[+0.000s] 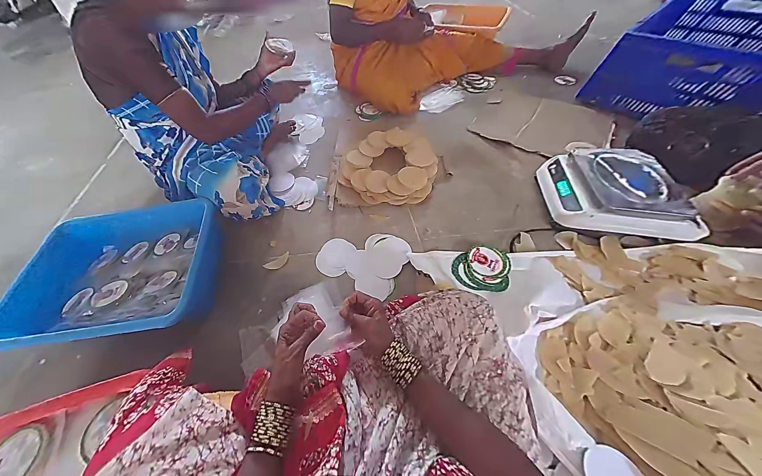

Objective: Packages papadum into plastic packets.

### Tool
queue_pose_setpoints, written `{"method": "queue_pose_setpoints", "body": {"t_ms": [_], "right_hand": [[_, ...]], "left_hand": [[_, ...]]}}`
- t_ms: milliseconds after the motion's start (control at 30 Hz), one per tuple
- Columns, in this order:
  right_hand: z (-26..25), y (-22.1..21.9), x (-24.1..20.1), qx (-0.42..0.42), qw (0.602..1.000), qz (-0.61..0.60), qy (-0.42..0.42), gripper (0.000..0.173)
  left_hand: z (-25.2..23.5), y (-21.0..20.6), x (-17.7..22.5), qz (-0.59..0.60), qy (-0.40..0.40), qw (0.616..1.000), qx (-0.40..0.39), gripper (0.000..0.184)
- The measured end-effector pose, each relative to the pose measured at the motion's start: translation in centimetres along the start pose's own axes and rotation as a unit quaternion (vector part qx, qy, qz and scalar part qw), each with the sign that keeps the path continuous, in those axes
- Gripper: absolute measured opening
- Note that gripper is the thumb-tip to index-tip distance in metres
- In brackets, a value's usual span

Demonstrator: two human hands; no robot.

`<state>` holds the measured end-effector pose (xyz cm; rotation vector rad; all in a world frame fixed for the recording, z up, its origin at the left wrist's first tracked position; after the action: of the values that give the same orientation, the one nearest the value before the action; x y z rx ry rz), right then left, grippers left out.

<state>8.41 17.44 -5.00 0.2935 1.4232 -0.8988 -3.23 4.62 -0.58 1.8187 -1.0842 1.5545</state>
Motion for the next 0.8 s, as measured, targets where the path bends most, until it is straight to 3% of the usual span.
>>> {"method": "queue_pose_setpoints", "body": {"t_ms": [67, 100, 167, 267, 367, 567, 700, 800], "right_hand": [[0.1, 0.2, -0.1, 0.002, 0.999, 0.043, 0.01, 0.011], [0.1, 0.1, -0.6, -0.009, 0.996, 0.087, 0.028, 0.024], [0.3, -0.3, -1.8, -0.053, 0.97, 0.204, 0.122, 0.043], [0.8, -0.8, -3.0, -0.081, 0.89, 0.36, 0.267, 0.024], [1.1, -0.8, -4.1, -0.09, 0.819, 0.485, 0.293, 0.017], [1.3, 1.0, -6.5, -0.035, 0.783, 0.546, 0.295, 0.009], [2.6, -1.7, -6.9, -0.035, 0.719, 0.596, 0.355, 0.008], [3.4, -3.1, -6.0, -0.055, 0.69, 0.611, 0.385, 0.006]], "left_hand": [[0.0, 0.1, 0.4, -0.107, -0.008, 0.994, -0.01, 0.014], [-0.3, 0.0, 0.9, -0.189, -0.028, 0.981, -0.023, 0.017], [-0.5, -0.4, 1.6, -0.31, -0.077, 0.947, -0.045, 0.016], [-0.5, -1.1, 2.0, -0.384, -0.11, 0.913, -0.086, 0.009], [-0.5, -1.3, 2.1, -0.421, -0.139, 0.89, -0.107, 0.012], [-0.2, -1.9, 2.7, -0.448, -0.187, 0.869, -0.092, 0.015], [0.3, -2.7, 2.4, -0.469, -0.134, 0.863, -0.13, 0.032], [0.6, -2.6, 1.7, -0.478, -0.039, 0.865, -0.147, 0.044]]}}
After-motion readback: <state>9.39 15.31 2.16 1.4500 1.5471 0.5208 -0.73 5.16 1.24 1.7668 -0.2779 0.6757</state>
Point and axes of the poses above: each hand's wrist, its own z-axis away from the middle knuckle, its own y-axis out of the back of the hand, x = y × z, the point moved 6 cm from there along -z, towards the middle knuckle, and after that the axes turned 5 degrees about -y, right-handed, at the moved point
